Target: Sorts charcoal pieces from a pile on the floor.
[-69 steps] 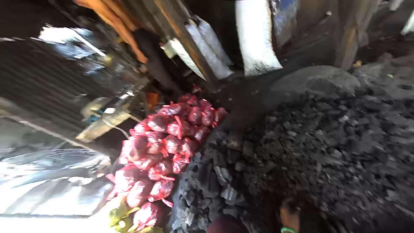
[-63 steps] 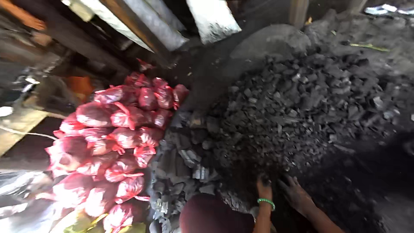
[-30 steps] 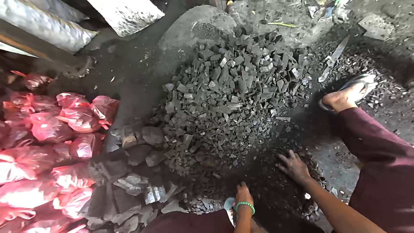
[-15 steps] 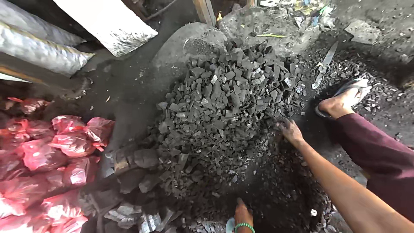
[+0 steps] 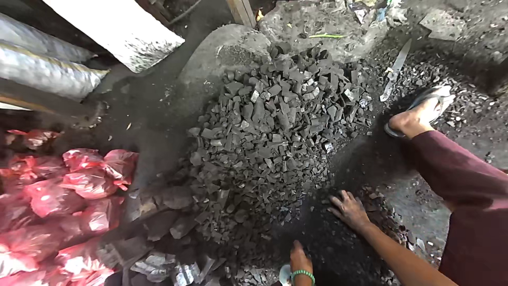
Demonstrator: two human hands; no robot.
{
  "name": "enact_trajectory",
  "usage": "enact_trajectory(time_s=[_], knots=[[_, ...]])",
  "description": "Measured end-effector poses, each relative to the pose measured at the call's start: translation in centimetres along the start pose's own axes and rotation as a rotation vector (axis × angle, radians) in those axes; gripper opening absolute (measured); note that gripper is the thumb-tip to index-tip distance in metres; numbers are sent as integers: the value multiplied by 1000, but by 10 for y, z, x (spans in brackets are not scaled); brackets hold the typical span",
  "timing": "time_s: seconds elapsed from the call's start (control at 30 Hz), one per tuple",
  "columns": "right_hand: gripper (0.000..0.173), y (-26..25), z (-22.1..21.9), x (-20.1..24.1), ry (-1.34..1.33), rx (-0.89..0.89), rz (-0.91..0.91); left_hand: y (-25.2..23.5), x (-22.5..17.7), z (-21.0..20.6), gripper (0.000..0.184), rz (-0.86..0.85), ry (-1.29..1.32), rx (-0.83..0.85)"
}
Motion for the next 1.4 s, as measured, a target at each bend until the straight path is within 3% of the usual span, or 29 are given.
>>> enact_trajectory(time_s=[0.13,0.23,0.33,0.43,0.5,0.57,0.6,0.67,0.73,0.87,0.97,1.07,1.17,1.27,1.4], knots=[[47,-13,13,6,-162,99,-83,-1,1,4,44,-9,26,24],[44,-34,40,37,-261,129,-93,-5,-1,25,48,-5,214,38],[36,-33,76,96,-561,4,176,-2,-6,75,46,-88,632,-39],[50,-15,115,120,-1111,-115,393,16,-11,149,44,-283,1108,-277],[54,-12,125,81,-1119,-307,264,27,-8,188,52,-350,1300,-340],[52,-8,112,10,-875,-543,7,33,-1,210,55,-359,1341,-340],[53,0,98,-26,-684,-573,-161,33,3,212,53,-352,1321,-334],[58,25,57,-77,-469,-492,-427,30,8,196,49,-311,1228,-300],[58,42,13,-93,-389,-391,-519,26,8,160,45,-230,1117,-202],[51,36,-11,-50,-192,-337,-233,15,-3,71,50,-155,735,63],[48,22,-12,-22,-125,-295,11,4,-10,27,55,-158,298,79],[48,15,-12,4,-38,-152,111,6,-10,4,62,-88,38,130],[45,25,-17,21,102,83,235,8,-9,-4,67,-78,-40,130],[40,53,-23,21,202,150,369,7,-10,0,67,-84,24,38],[43,70,-9,-9,190,221,80,3,-11,3,63,-96,104,2]])
Point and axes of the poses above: each hand's wrist, its own y-axis away from the middle knuckle, its own z-axis out of the back of the hand, x = y × z, the point moved 4 cm from there along -y, towards the middle knuckle, and after that the axes turned 3 degrees about z, right-handed, at the moved point
